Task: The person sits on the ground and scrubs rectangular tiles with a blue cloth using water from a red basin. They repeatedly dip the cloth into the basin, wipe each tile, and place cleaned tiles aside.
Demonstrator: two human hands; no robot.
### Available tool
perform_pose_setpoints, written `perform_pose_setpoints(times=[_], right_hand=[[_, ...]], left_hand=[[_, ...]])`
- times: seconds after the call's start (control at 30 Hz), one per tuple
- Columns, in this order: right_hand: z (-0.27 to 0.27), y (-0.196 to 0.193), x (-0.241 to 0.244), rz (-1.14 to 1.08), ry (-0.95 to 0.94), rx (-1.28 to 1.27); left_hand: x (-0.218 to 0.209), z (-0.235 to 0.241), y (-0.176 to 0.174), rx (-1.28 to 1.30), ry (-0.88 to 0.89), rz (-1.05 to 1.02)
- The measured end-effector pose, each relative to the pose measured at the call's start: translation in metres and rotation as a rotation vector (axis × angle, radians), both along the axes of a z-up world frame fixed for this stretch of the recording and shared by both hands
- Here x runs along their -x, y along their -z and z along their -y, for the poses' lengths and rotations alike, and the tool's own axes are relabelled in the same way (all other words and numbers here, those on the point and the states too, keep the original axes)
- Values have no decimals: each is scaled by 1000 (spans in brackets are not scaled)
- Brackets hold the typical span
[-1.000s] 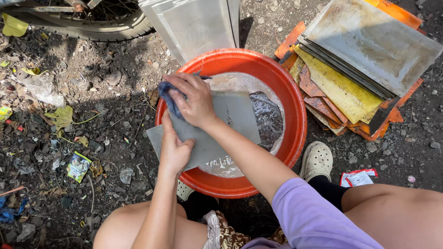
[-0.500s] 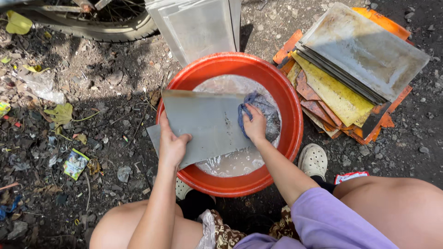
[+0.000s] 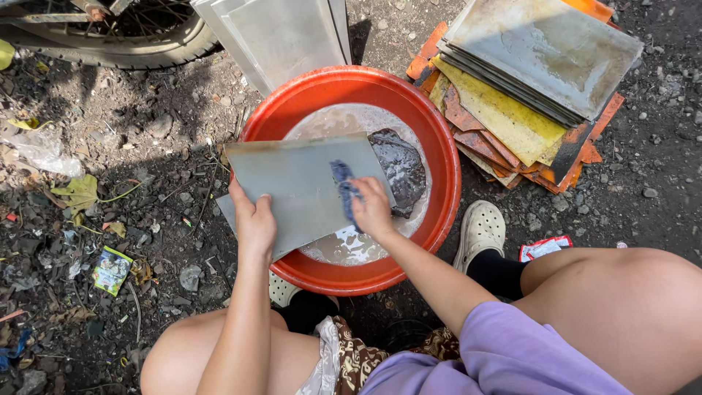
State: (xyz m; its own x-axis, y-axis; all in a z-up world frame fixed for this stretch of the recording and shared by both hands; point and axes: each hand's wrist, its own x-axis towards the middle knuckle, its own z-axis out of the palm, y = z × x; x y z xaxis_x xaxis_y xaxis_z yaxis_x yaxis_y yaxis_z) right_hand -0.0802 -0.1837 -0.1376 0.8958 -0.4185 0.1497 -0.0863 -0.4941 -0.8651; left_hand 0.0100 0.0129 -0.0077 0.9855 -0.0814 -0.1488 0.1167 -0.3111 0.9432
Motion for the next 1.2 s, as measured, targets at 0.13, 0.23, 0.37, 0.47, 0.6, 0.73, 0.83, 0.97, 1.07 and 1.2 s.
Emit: perform_pose_setpoints(times=[0.13,0.23,0.37,0.47,0.6,0.73,0.83,0.97,1.07,1.2], right_hand=[[32,36,-35,-86,209,96],[-7,13,-69,-95,188,-24],[-86,-23,-35,194,-120,-5],[-67,-17,2,251,-124,-20],[15,17,6,-160,91,131],[24,23,-46,-323,204,183],[-15,7,-89,-122,104,134],[-36,-2,-102,18,-73,27],[8,4,-109,-43,-38,110],[69,31,-92,-226,-45,227]], left_hand=[[10,-2,-4,-83,-21,-14],[5,2,-5,-120,-38,9],[16,-6,-2,-73,-38,-4],[10,-4,-1,-7,-41,-17],[8,-7,-4,-150,26,81],[10,-6,-13,-212,56,53],[1,3,-21,-216,85,76],[5,3,-26,-264,81,57],[3,5,-27,-238,89,90],[4,4,-23,-196,78,113]])
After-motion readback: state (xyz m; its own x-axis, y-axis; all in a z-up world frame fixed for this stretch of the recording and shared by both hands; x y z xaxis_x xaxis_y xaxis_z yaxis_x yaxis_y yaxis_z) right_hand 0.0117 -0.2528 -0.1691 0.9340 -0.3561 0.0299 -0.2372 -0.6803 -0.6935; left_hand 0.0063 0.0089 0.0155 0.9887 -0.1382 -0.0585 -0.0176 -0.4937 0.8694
